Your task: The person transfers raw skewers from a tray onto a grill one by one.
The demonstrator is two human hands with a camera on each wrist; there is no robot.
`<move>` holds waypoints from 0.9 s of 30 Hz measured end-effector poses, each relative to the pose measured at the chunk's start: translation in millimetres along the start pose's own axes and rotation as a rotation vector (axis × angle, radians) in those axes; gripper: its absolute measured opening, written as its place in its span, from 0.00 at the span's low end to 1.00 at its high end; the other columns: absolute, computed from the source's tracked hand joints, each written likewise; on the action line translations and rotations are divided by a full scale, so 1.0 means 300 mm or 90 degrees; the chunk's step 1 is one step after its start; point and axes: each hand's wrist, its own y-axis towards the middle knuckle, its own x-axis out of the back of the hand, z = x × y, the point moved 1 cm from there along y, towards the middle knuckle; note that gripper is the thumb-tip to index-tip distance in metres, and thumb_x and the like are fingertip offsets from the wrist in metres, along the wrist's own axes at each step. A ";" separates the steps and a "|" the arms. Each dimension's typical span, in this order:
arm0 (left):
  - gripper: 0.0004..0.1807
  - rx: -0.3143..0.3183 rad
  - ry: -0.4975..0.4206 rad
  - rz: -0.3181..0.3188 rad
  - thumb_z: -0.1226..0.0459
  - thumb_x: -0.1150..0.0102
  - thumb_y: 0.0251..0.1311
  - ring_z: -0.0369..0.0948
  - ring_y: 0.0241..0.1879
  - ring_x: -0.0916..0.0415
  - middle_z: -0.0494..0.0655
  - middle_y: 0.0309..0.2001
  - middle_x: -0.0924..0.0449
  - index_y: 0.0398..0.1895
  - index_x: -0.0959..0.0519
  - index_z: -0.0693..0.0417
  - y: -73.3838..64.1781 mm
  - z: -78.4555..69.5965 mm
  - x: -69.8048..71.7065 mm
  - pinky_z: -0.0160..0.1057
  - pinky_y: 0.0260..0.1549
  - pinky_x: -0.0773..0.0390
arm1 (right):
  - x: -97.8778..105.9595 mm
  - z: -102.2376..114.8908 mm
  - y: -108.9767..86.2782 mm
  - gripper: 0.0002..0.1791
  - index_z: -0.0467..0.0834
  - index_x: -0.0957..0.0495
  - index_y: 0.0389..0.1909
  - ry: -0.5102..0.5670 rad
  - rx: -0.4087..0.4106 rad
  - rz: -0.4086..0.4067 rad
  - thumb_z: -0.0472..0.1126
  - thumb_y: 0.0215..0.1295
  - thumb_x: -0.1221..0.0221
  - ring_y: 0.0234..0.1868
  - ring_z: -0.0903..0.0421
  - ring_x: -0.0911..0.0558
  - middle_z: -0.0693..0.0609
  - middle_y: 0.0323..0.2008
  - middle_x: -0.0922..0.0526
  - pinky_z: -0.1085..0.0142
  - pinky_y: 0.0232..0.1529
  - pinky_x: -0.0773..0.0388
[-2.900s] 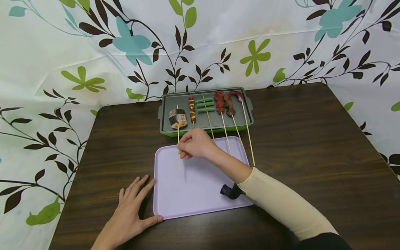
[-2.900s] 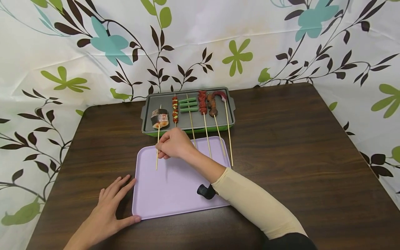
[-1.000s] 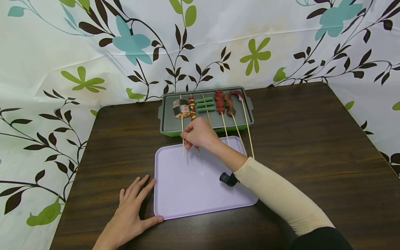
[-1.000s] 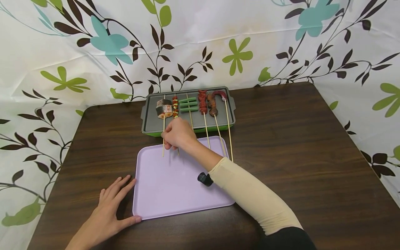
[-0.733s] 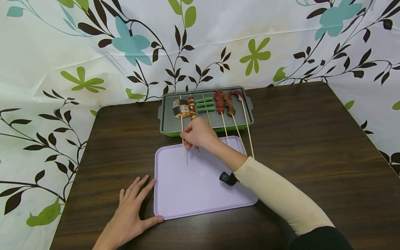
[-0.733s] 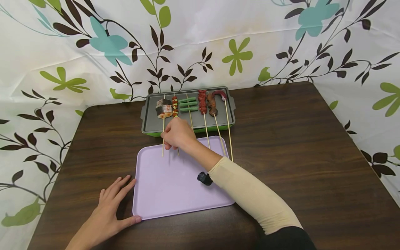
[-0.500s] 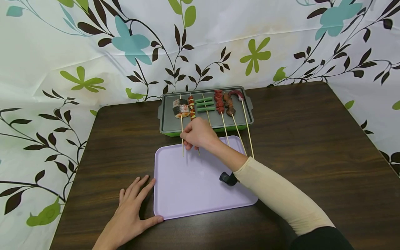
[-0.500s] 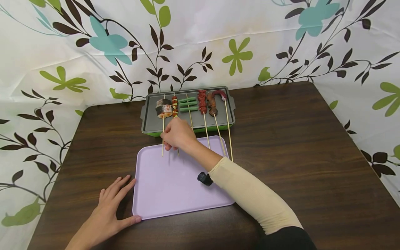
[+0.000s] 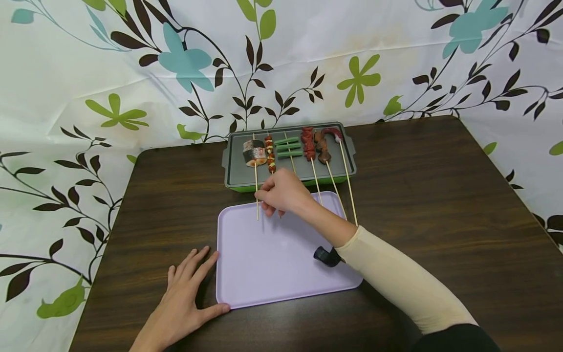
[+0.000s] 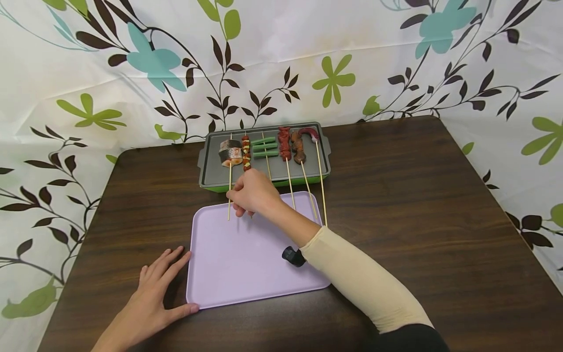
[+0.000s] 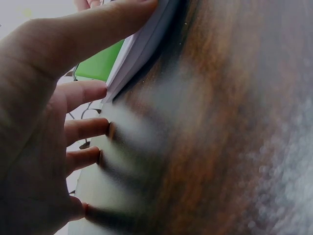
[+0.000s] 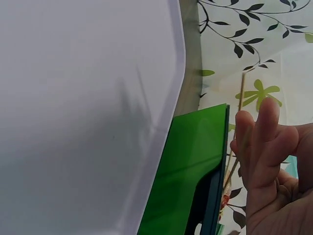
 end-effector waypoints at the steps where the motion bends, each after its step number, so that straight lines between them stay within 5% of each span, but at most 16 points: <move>1: 0.58 0.001 0.000 0.000 0.34 0.29 0.40 0.62 0.72 0.54 0.53 0.74 0.46 0.76 0.41 0.42 -0.001 -0.001 -0.001 0.78 0.57 0.60 | 0.001 -0.001 -0.006 0.12 0.43 0.14 0.27 0.003 0.003 0.002 0.43 0.68 0.39 0.24 0.42 0.15 0.52 0.16 0.17 0.55 0.24 0.19; 13: 0.58 0.025 -0.001 0.000 0.33 0.30 0.41 0.61 0.72 0.55 0.52 0.74 0.46 0.76 0.42 0.41 -0.014 -0.005 -0.003 0.78 0.57 0.60 | 0.003 -0.011 -0.107 0.10 0.44 0.15 0.39 0.000 0.031 0.026 0.47 0.67 0.38 0.22 0.45 0.15 0.51 0.23 0.14 0.62 0.18 0.23; 27: 0.57 0.016 0.010 0.001 0.34 0.29 0.41 0.60 0.73 0.55 0.51 0.74 0.46 0.76 0.41 0.42 -0.012 -0.002 -0.008 0.77 0.58 0.60 | 0.032 -0.115 -0.292 0.09 0.45 0.15 0.41 0.006 0.069 -0.015 0.45 0.65 0.36 0.17 0.51 0.19 0.58 0.19 0.18 0.61 0.17 0.26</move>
